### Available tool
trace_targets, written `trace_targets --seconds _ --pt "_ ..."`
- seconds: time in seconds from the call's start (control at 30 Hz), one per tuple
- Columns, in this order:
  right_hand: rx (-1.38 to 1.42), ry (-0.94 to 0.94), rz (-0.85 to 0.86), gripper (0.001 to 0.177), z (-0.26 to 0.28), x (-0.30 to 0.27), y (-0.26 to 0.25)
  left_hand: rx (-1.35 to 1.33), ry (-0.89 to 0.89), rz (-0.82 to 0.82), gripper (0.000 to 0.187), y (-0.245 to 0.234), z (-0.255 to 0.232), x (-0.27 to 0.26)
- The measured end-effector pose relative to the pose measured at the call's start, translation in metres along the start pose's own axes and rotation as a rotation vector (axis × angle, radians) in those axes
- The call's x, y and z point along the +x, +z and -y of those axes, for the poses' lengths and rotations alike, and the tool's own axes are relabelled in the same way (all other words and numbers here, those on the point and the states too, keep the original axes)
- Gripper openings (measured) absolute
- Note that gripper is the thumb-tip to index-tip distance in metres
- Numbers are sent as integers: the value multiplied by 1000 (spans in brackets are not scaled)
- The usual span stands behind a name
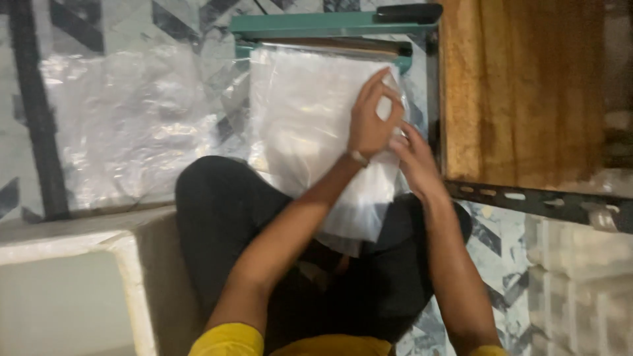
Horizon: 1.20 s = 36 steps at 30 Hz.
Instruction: Use a manual impulse sealer to seal the openings of clear plastic bags.
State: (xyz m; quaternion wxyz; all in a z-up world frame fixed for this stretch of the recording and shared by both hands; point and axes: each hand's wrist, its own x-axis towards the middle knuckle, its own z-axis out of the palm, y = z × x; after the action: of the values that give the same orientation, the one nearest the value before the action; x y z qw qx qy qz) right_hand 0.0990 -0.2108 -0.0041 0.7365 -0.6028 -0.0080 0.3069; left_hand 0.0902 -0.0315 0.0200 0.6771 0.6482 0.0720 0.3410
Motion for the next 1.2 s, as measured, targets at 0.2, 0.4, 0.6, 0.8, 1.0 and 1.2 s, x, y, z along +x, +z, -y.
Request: trace_targets --seconds 0.2,0.4,0.6,0.8,1.0,1.2 --pt "-491 -94 -206 17 -41 80 -31 404 -17 287 41 -57 44 3" --pt "-699 -185 -366 14 -22 114 -8 1073 -147 541 68 -113 74 -5" --pt "-1101 -417 -471 16 -29 123 -8 1202 -243 620 79 -128 95 8" --pt "-1369 -377 -496 64 -20 105 31 1227 -348 703 89 -138 82 21" --pt "-1523 -193 -59 74 -17 106 36 1207 -318 704 93 -143 87 20" --pt "-1526 -204 -13 74 -12 110 31 1191 -315 670 93 -141 88 21"
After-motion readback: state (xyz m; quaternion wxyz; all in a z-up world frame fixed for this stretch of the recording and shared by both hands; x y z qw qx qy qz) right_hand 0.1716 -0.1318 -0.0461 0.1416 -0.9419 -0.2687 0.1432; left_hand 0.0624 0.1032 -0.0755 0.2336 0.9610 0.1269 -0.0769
